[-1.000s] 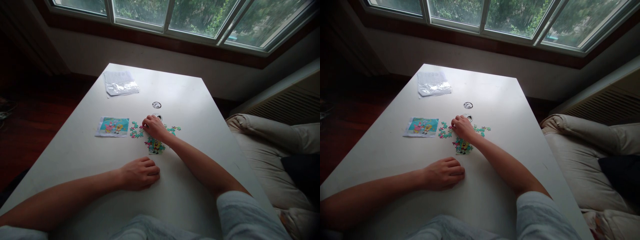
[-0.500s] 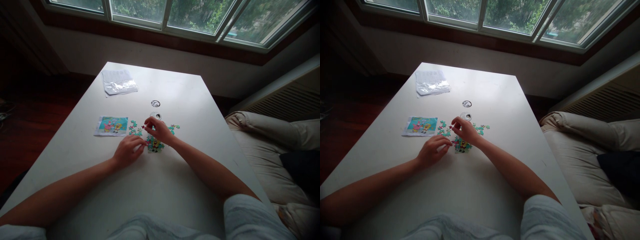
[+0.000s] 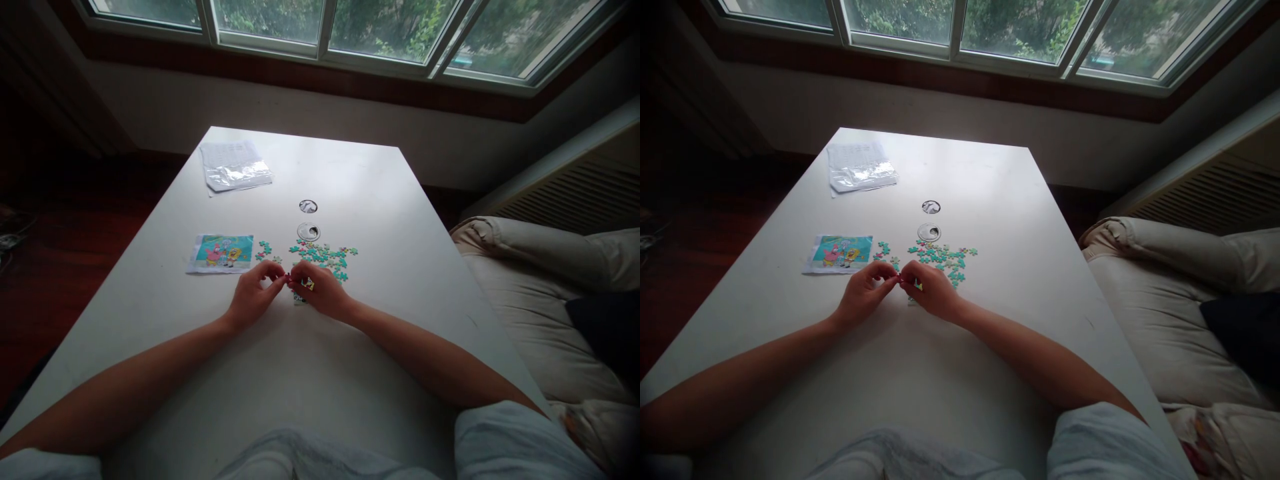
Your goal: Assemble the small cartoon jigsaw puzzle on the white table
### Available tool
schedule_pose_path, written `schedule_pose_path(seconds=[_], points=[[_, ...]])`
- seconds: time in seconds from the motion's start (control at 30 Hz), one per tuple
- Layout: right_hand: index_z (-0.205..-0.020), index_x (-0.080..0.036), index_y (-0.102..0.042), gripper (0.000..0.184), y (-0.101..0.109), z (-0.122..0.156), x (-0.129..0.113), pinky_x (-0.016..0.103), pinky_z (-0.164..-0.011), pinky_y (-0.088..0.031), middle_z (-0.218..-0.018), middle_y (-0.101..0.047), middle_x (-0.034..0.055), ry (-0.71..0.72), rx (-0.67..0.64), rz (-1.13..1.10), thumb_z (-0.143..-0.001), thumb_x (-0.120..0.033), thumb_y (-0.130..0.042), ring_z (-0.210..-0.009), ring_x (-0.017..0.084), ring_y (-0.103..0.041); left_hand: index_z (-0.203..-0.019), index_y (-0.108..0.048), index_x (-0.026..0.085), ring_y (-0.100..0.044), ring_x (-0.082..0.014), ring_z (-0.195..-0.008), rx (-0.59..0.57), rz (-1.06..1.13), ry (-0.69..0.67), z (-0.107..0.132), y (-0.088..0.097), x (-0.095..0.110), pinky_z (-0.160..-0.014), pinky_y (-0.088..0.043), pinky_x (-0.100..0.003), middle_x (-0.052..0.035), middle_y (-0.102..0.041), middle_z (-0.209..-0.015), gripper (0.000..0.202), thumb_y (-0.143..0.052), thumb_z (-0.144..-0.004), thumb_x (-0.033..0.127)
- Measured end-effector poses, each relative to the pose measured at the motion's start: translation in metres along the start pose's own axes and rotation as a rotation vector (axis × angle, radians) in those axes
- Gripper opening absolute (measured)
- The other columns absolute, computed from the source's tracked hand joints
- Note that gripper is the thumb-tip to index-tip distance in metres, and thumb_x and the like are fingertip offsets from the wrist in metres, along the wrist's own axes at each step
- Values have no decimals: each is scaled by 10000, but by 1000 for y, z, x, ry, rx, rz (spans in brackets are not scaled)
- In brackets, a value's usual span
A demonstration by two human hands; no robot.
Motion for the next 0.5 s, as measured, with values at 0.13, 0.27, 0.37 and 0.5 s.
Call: schedule_pose_path(seconds=[0.13, 0.27, 0.37, 0.5], points=[[-892, -226, -542, 92, -2, 2, 0, 242, -643, -398, -778, -618, -29, -25, -36, 7, -918, -272, -617, -680, 115, -522, -928, -654, 218, -617, -138, -780, -7, 23, 5, 0, -1, -2, -801, -449, -286, 21, -693, -863, 134, -662, -913, 351], [-891, -223, -536, 92, 7, 4, 2, 250, -650, -395, -774, -604, -23, -34, -29, 47, -923, -267, -610, -684, 122, -516, -966, -654, 226, -619, -146, -780, -13, -31, 4, 1, -2, -3, -795, -453, -293, 15, -703, -876, 121, -640, -914, 334], [-869, -217, -553, 73, 20, 9, 6, 267, -690, -409, -802, -612, -3, -10, 2, 105, -916, -238, -605, -736, 140, -542, -924, -685, 241, -627, -171, -837, -37, -177, -41, 2, -4, 0, -869, -433, -339, 10, -722, -891, 73, -630, -898, 280], [-862, -215, -577, 61, 33, 20, 15, 298, -750, -423, -813, -624, 13, 29, 40, 162, -918, -208, -598, -782, 162, -560, -880, -710, 255, -621, -192, -882, -58, -337, -86, 3, -9, 3, -940, -379, -393, 18, -723, -848, 74, -643, -870, 223]])
Point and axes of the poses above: each hand's wrist, its own z-axis away from the middle knuckle, its own y-axis out of the back of the hand, x = y × z, the point moved 5 cm from there along -z, towards the middle knuckle
